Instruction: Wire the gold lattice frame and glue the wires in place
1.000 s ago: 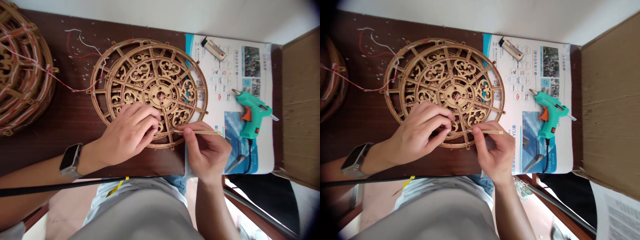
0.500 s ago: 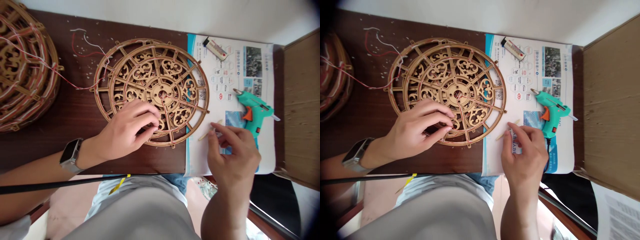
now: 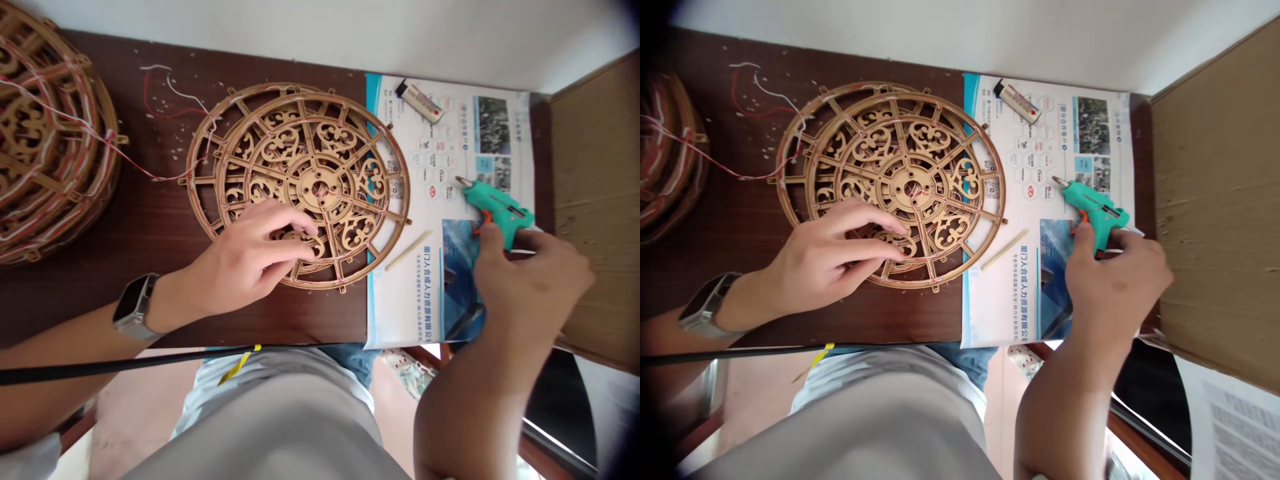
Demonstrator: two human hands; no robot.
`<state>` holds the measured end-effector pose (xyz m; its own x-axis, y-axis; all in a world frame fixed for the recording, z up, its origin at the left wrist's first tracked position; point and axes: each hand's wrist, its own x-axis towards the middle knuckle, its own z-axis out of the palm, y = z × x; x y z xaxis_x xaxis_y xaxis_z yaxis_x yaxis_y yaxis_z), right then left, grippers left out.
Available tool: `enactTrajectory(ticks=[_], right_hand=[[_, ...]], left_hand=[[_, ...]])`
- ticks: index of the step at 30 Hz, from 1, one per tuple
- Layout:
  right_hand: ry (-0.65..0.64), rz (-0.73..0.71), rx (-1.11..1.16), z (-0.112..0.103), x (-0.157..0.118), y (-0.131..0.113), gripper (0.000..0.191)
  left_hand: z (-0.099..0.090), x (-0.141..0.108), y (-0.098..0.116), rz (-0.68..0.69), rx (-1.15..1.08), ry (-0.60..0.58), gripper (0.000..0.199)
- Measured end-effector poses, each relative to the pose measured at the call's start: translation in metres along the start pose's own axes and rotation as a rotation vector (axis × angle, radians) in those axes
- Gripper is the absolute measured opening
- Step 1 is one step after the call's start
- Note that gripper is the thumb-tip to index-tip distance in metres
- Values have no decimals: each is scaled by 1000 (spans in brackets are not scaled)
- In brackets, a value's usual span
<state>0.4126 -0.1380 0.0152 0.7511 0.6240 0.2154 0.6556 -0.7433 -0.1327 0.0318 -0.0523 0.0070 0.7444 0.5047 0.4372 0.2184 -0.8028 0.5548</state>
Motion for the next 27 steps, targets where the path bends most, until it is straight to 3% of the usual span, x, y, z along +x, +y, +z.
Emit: enactTrajectory(ticks=[6,9,11,14,16,21,24,27], right_hand=[[-46,135,194,-1,5,0,38],[49,79,351,-10,-3,5,33],[70,76,576,-18,-12,11,31],[-170,91,1026,-30,-29,25,27],[-354,22,1147,-38,-43,32,25],[-456,2,1191,-56,-95,15,32],[-515,-115,1198,-60,-128,0,18],[-444,-311,1069,-55,-148,-2,18]], left_hand=[[-1,-1,1,-23,-40,6,17],[0,-1,1,-26,-38,10,14],[1,-1,1,-30,-26,10,12],[0,0,2,-36,-25,8,11],[-1,0,2,-35,-31,5,12],[-1,0,1,-30,-29,-10,10],[-2,0,1,-31,-28,-5,9],[-3,0,1,-41,-27,8,8]])
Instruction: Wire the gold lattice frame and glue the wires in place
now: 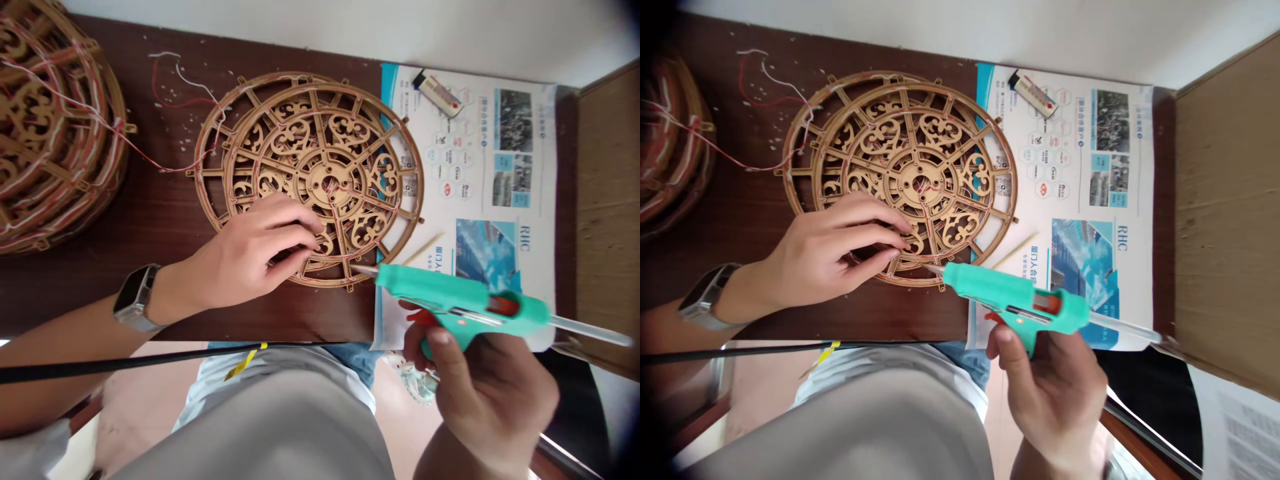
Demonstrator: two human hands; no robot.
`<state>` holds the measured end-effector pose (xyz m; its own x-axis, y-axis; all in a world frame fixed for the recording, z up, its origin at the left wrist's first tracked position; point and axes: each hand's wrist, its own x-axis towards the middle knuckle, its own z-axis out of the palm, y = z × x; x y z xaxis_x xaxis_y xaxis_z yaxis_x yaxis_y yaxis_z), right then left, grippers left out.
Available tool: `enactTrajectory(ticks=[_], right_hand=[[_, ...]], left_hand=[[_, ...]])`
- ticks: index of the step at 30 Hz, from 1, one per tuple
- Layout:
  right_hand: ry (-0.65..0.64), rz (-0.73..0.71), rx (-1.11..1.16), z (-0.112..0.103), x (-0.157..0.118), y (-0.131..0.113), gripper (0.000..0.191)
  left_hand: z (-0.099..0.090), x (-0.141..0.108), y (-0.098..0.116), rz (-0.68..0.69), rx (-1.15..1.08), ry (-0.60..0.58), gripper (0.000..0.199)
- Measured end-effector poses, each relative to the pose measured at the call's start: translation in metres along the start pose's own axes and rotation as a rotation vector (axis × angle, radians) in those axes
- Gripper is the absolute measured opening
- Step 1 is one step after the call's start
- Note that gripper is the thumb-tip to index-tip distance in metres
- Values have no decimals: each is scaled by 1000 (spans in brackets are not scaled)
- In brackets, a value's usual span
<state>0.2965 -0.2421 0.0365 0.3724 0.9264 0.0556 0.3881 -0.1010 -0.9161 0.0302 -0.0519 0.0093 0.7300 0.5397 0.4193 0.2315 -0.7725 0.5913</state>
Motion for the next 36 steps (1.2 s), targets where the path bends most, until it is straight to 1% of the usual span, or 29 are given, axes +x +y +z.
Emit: enactTrajectory(ticks=[2,4,6,8,9,13,18,22,28,33,36], right_hand=[[-3,-85,-205,4,-5,7,19],[9,-177,-398,7,-6,12,14],[29,-281,-522,10,-5,13,16],[43,-352,-582,15,-2,11,16],[47,-368,-594,17,-1,10,16],[46,-413,-595,23,2,7,27],[29,-452,-556,27,5,5,29],[11,-433,-524,30,7,3,32],[15,-453,-542,32,8,-3,32],[-27,-458,-474,36,9,-8,39],[-30,-466,-453,37,7,-8,50]], left_hand=[[0,-1,0,-5,2,5,8],[0,-2,0,-5,5,5,7],[1,-3,0,-2,8,5,6],[2,-4,0,-4,5,5,5],[2,-4,0,-7,4,5,5],[3,-4,-2,-11,2,-8,5],[3,-5,-4,5,-2,3,7],[2,-6,-4,3,-19,2,9],[2,-5,-3,-3,-41,3,9],[2,-5,-3,-1,-49,6,8],[2,-5,-3,4,-45,15,7]])
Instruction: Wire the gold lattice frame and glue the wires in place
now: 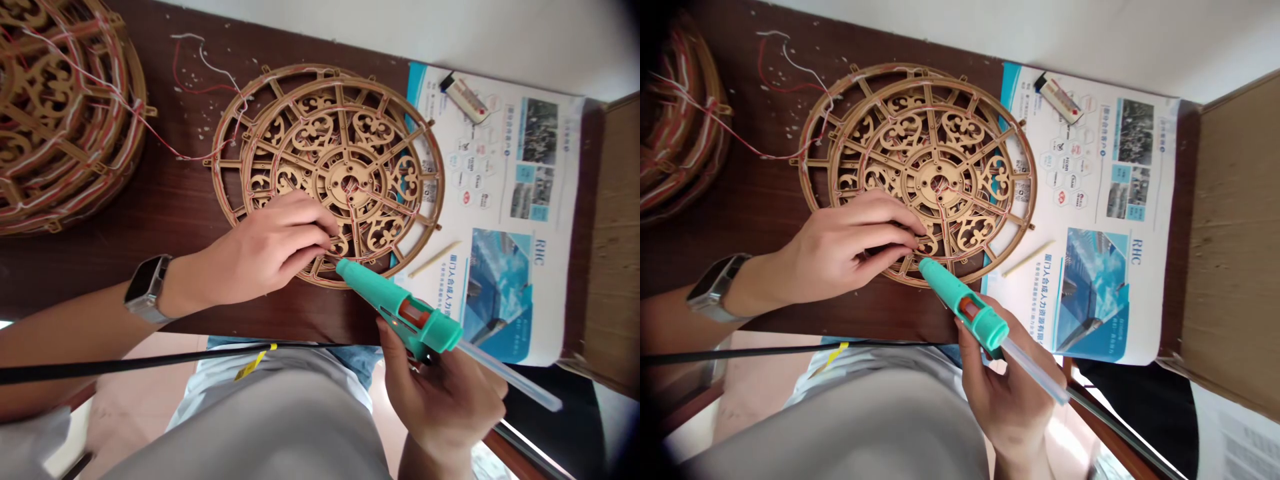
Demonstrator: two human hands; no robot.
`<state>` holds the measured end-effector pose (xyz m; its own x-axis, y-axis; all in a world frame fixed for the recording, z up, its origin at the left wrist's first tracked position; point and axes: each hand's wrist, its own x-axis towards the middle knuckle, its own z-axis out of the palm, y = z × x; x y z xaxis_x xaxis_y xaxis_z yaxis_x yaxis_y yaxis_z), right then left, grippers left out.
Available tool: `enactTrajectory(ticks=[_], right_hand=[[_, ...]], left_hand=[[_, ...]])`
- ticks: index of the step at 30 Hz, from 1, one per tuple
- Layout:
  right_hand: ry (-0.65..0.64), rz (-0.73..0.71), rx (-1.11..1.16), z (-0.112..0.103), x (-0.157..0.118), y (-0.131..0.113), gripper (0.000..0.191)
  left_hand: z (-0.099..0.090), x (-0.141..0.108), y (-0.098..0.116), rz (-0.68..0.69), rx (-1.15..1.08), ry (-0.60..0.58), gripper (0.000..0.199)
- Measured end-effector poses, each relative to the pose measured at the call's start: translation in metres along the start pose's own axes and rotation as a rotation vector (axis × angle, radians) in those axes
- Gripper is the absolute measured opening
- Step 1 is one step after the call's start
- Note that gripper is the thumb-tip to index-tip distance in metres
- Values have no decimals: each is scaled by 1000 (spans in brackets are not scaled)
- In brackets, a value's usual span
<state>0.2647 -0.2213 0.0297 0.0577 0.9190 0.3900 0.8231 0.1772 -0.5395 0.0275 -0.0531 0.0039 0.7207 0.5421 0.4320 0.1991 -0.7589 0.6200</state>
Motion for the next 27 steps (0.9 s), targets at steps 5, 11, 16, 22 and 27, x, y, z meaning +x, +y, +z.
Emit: enactTrajectory(ticks=[5,11,16,22,27], right_hand=[[32,-10,-59,-2,-11,-1,67],[32,-22,-106,-5,-14,-6,70],[24,-56,-126,-6,-4,-17,57],[4,-15,-27,-5,6,-27,51],[38,-4,-75,-7,-2,-25,64]], left_hand=[[0,0,0,-19,-25,-10,9],[0,0,-1,-12,-29,7,10],[1,0,-2,1,-37,17,10],[1,-1,-4,22,-41,21,10],[1,-1,-5,27,-41,22,11]])
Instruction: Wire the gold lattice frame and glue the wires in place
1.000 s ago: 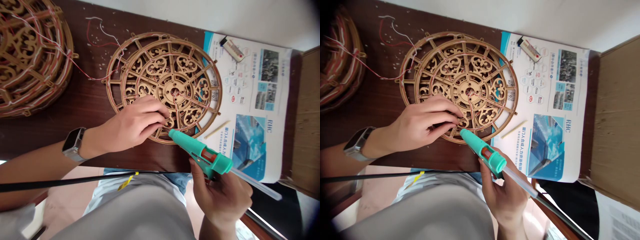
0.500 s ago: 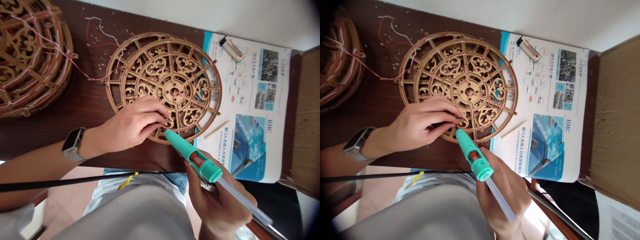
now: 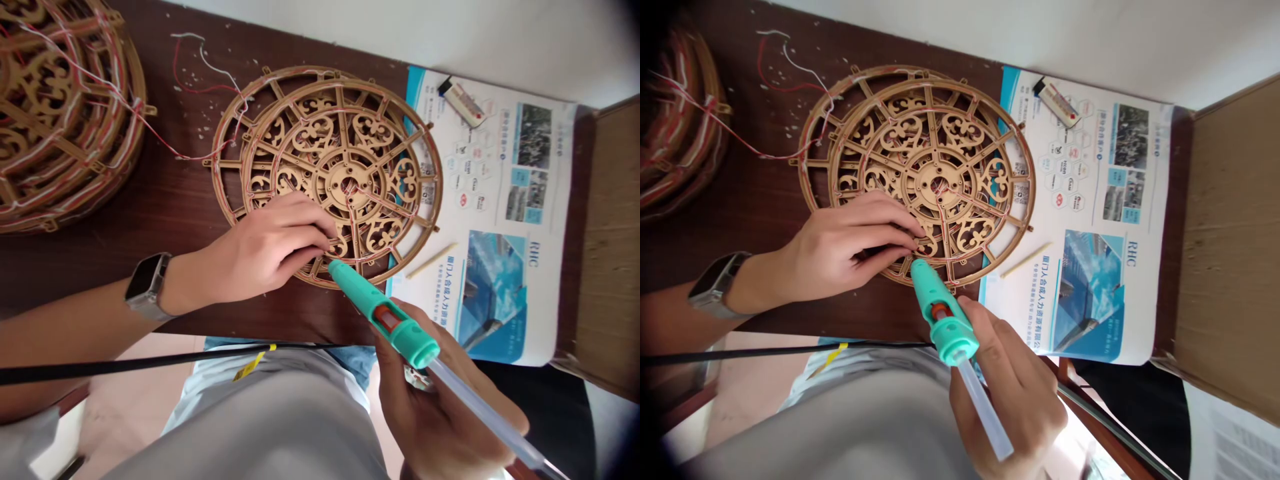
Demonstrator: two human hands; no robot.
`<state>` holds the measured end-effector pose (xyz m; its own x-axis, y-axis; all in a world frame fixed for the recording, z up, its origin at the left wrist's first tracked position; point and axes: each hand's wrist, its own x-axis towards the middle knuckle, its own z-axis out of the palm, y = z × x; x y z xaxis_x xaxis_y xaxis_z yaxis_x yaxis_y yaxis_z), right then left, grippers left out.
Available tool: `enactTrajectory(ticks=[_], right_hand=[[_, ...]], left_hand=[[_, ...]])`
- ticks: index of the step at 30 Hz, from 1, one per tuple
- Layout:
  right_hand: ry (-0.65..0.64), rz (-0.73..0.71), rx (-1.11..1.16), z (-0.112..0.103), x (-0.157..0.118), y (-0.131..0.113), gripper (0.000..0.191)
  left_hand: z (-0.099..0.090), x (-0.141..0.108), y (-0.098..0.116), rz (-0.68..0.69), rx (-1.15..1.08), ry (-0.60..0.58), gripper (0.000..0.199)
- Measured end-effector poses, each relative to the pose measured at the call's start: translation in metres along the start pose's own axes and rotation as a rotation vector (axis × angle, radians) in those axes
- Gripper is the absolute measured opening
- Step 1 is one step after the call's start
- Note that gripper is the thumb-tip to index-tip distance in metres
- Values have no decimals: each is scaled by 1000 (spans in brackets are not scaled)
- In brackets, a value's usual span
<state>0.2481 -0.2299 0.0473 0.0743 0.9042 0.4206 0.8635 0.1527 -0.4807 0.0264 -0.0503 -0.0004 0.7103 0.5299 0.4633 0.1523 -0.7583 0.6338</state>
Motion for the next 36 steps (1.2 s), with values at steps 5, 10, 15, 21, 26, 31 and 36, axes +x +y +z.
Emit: enactTrajectory(ticks=[5,10,15,21,26,31,36], right_hand=[[-13,51,-37,-1,-8,6,70],[-4,56,-20,-2,-4,7,66],[0,102,-44,-8,-4,11,54],[13,103,-11,-7,-7,14,55],[20,60,4,-1,-2,13,50],[-13,67,12,-2,-2,15,55],[-11,115,89,-3,-2,16,48]], left_hand=[[0,0,0,-6,9,-3,10],[0,1,1,-10,-1,-1,9],[0,1,2,-18,2,6,10],[0,0,3,-36,6,-1,11],[1,0,2,-20,24,7,8],[1,0,2,-15,30,7,9],[1,0,3,-23,26,1,10]])
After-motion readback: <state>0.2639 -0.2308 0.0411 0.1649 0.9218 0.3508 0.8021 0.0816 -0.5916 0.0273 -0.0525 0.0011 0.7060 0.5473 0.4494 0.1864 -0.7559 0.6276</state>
